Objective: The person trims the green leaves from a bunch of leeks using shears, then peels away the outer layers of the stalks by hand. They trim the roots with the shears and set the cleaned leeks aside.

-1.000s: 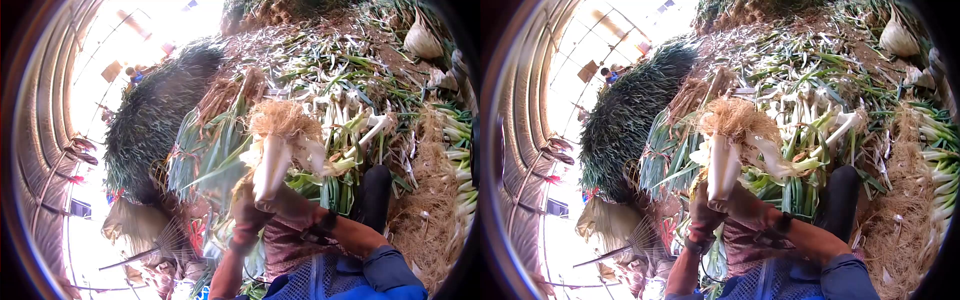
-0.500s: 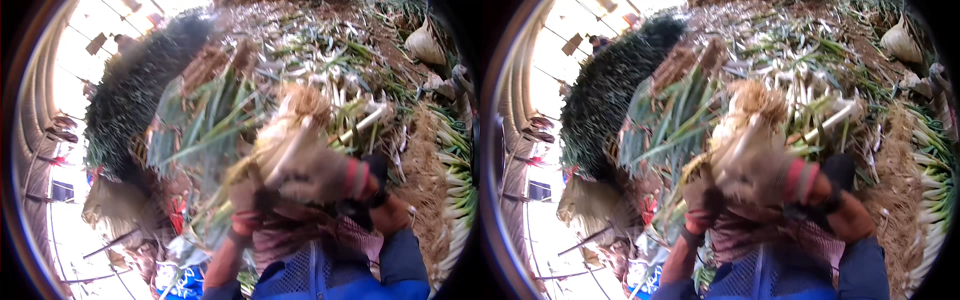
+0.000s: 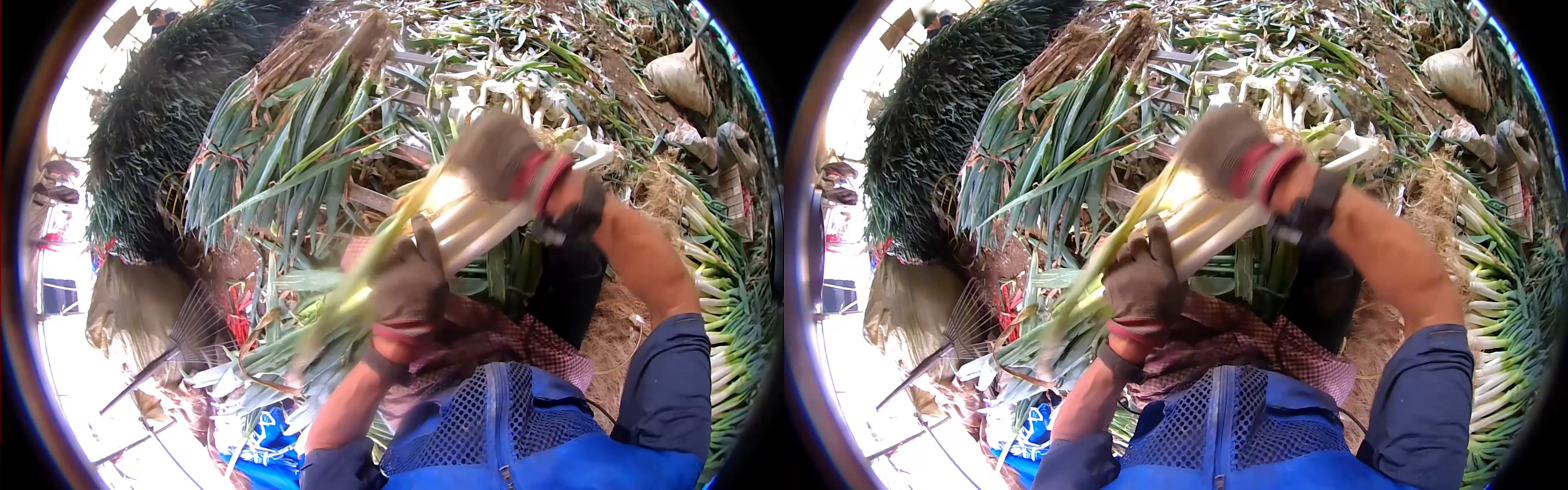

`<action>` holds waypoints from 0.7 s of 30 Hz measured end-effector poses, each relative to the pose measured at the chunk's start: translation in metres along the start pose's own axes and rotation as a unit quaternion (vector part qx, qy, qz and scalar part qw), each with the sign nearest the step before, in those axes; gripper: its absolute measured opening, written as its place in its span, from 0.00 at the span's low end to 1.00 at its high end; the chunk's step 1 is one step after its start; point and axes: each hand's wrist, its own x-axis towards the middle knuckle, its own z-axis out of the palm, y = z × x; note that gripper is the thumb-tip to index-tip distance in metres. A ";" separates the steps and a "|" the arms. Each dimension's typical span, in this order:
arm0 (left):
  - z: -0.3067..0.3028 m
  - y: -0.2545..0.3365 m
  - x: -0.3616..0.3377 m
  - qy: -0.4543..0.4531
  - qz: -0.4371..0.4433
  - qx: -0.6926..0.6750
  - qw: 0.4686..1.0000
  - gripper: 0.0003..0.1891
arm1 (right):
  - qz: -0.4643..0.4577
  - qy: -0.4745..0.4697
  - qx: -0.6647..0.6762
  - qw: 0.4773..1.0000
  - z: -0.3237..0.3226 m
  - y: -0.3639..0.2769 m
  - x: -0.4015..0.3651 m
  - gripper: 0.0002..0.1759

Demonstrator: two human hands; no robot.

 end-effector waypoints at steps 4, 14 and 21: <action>-0.003 -0.005 -0.006 0.040 0.018 0.016 0.999 0.35 | 0.315 0.073 -0.129 0.937 0.012 0.232 -0.012 0.13; 0.003 0.001 -0.004 0.069 0.042 0.050 0.995 0.27 | 0.066 -0.224 0.298 0.925 -0.016 0.053 0.003 0.33; 0.006 0.009 -0.011 0.100 0.054 0.016 0.993 0.23 | 0.028 -0.418 0.243 0.875 -0.010 -0.032 0.020 0.49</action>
